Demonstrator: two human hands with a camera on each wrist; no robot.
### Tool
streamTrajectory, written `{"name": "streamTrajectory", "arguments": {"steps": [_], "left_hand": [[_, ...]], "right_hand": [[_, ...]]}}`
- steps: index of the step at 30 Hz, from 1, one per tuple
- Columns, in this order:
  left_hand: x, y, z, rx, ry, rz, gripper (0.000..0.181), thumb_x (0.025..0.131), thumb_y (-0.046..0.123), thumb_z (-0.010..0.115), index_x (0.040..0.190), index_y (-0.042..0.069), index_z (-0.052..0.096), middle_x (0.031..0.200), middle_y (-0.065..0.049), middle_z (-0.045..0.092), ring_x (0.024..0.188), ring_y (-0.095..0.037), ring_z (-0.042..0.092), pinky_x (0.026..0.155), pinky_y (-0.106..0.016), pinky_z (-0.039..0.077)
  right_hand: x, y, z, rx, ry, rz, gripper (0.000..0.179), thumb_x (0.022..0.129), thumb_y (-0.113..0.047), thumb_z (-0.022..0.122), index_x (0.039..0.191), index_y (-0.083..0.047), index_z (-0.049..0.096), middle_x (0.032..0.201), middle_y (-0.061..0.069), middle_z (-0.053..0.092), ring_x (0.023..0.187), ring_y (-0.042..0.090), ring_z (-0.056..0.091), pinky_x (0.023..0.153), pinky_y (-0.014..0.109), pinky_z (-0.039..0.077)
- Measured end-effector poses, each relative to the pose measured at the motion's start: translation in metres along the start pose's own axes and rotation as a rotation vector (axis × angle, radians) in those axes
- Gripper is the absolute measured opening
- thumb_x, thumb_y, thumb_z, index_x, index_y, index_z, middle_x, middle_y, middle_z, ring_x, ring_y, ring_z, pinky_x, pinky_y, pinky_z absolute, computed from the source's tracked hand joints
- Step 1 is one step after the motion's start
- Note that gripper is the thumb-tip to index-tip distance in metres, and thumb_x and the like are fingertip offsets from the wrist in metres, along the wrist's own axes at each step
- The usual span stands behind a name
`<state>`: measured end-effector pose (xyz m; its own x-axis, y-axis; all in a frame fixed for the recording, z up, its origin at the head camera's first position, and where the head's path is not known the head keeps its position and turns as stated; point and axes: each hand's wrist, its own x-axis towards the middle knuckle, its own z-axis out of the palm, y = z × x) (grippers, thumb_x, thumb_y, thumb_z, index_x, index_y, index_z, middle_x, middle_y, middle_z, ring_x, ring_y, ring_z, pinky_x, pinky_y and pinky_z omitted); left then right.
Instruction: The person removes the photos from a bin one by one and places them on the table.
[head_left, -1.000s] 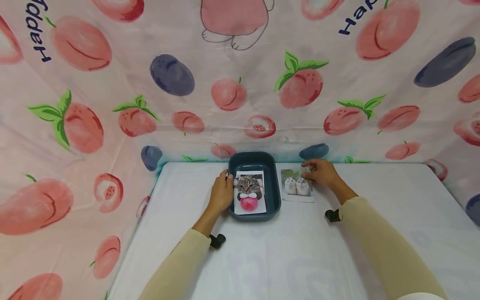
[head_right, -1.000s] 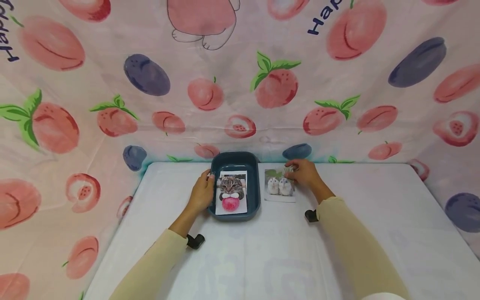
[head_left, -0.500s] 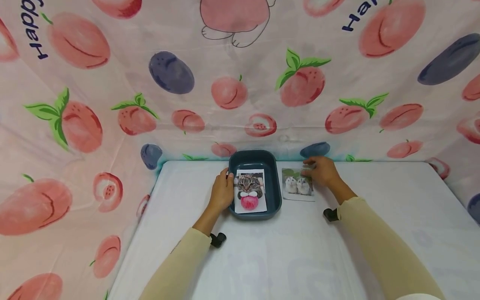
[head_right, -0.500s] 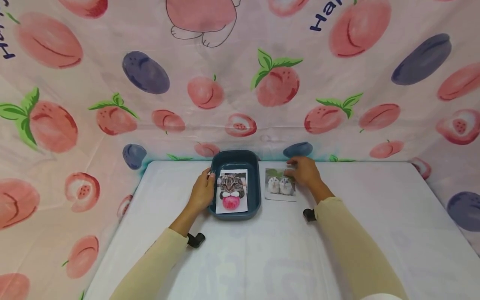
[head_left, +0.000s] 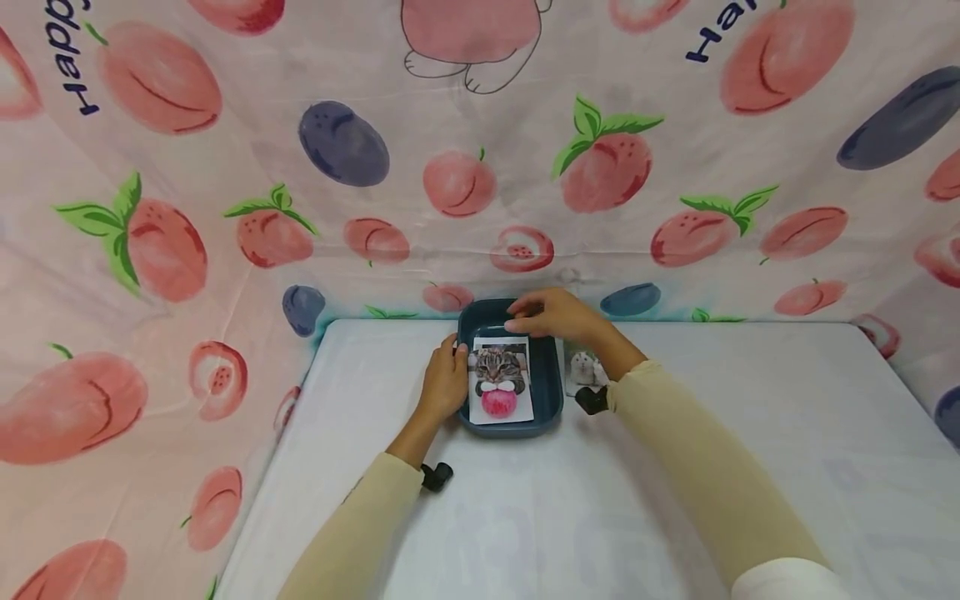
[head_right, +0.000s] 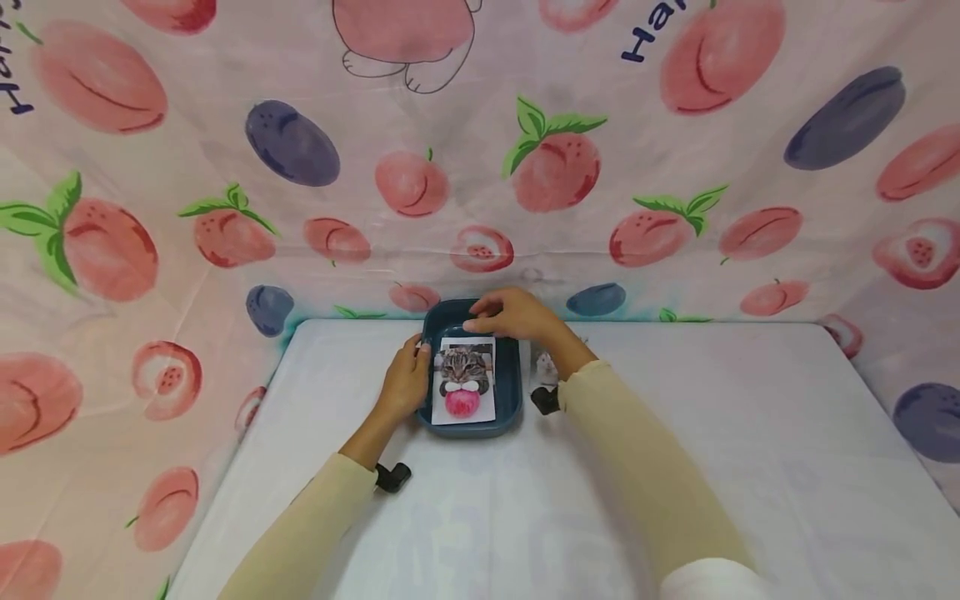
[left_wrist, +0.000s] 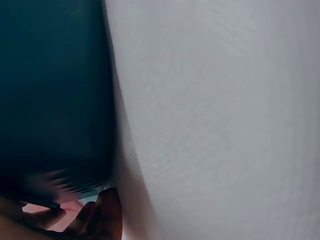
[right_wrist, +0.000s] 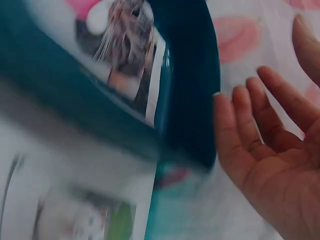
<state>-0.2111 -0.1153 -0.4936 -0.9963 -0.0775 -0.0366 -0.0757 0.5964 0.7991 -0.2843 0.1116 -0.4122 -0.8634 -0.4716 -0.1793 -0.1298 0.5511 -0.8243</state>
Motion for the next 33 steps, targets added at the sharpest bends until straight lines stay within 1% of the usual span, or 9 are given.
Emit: {"name": "streamTrajectory", "arguments": {"steps": [4, 8, 13, 17, 20, 24, 27, 30, 33], "left_hand": [[0.000, -0.001, 0.000, -0.014, 0.004, 0.015, 0.052, 0.112, 0.033, 0.037, 0.155, 0.004, 0.038, 0.140, -0.025, 0.054, 0.133, -0.038, 0.052, 0.116, -0.054, 0.038], [0.000, -0.001, -0.001, -0.025, -0.006, 0.017, 0.051, 0.112, 0.031, 0.037, 0.154, 0.004, 0.039, 0.138, -0.024, 0.054, 0.130, -0.037, 0.053, 0.114, -0.054, 0.039], [0.001, -0.001, -0.001, -0.023, 0.001, 0.019, 0.051, 0.112, 0.032, 0.037, 0.154, 0.004, 0.039, 0.135, -0.024, 0.056, 0.127, -0.037, 0.054, 0.114, -0.053, 0.041], [0.000, -0.001, -0.002, -0.018, 0.007, 0.022, 0.051, 0.112, 0.032, 0.037, 0.154, 0.003, 0.039, 0.136, -0.025, 0.056, 0.128, -0.037, 0.054, 0.114, -0.053, 0.040], [-0.001, -0.001, -0.002, -0.018, 0.001, 0.023, 0.051, 0.112, 0.031, 0.036, 0.154, 0.003, 0.038, 0.137, -0.025, 0.055, 0.129, -0.037, 0.054, 0.114, -0.053, 0.040], [-0.002, 0.000, -0.001, -0.016, 0.010, 0.033, 0.051, 0.112, 0.031, 0.037, 0.154, 0.002, 0.039, 0.136, -0.026, 0.055, 0.128, -0.038, 0.055, 0.113, -0.053, 0.040], [-0.002, 0.000, -0.001, -0.015, 0.015, 0.034, 0.051, 0.112, 0.032, 0.037, 0.154, 0.002, 0.039, 0.136, -0.026, 0.055, 0.128, -0.038, 0.054, 0.113, -0.053, 0.040], [-0.001, 0.000, -0.001, -0.017, 0.013, 0.030, 0.051, 0.112, 0.032, 0.036, 0.154, 0.002, 0.039, 0.138, -0.026, 0.054, 0.130, -0.038, 0.054, 0.114, -0.054, 0.039], [-0.001, 0.000, -0.002, -0.019, 0.010, 0.026, 0.051, 0.112, 0.032, 0.036, 0.154, 0.003, 0.038, 0.139, -0.027, 0.053, 0.131, -0.039, 0.053, 0.114, -0.054, 0.039]], "right_hand": [[0.022, -0.011, 0.018, -0.180, -0.076, 0.007, 0.051, 0.090, -0.042, 0.077, 0.129, -0.010, 0.070, 0.126, 0.010, 0.070, 0.112, 0.026, 0.065, 0.100, 0.043, 0.054], [0.039, -0.012, 0.035, -0.347, -0.153, 0.069, 0.047, 0.092, -0.039, 0.075, 0.128, -0.010, 0.072, 0.128, 0.010, 0.071, 0.118, 0.026, 0.064, 0.105, 0.043, 0.051], [0.047, -0.011, 0.051, -0.449, -0.218, 0.145, 0.039, 0.093, -0.036, 0.074, 0.123, -0.011, 0.075, 0.124, 0.008, 0.072, 0.115, 0.024, 0.064, 0.105, 0.041, 0.051], [0.049, -0.010, 0.059, -0.459, -0.215, 0.158, 0.031, 0.090, -0.031, 0.079, 0.114, -0.013, 0.078, 0.114, 0.005, 0.075, 0.106, 0.021, 0.065, 0.100, 0.040, 0.053], [0.046, -0.009, 0.060, -0.445, -0.208, 0.138, 0.021, 0.088, -0.026, 0.081, 0.107, -0.016, 0.080, 0.107, 0.001, 0.076, 0.101, 0.019, 0.066, 0.098, 0.039, 0.054], [0.038, -0.013, 0.056, -0.455, -0.209, 0.091, 0.013, 0.087, -0.022, 0.083, 0.100, -0.020, 0.080, 0.103, -0.002, 0.076, 0.101, 0.017, 0.065, 0.099, 0.039, 0.053], [0.031, -0.016, 0.049, -0.440, -0.214, 0.070, 0.015, 0.085, -0.020, 0.084, 0.100, -0.021, 0.080, 0.101, -0.002, 0.074, 0.097, 0.017, 0.062, 0.094, 0.036, 0.053], [0.025, -0.015, 0.044, -0.378, -0.224, 0.070, 0.021, 0.084, -0.018, 0.085, 0.103, -0.021, 0.081, 0.098, 0.000, 0.071, 0.092, 0.017, 0.059, 0.086, 0.033, 0.053], [0.022, -0.014, 0.040, -0.346, -0.216, 0.059, 0.026, 0.083, -0.014, 0.085, 0.108, -0.023, 0.081, 0.099, -0.001, 0.073, 0.093, 0.016, 0.061, 0.084, 0.030, 0.054]]}}
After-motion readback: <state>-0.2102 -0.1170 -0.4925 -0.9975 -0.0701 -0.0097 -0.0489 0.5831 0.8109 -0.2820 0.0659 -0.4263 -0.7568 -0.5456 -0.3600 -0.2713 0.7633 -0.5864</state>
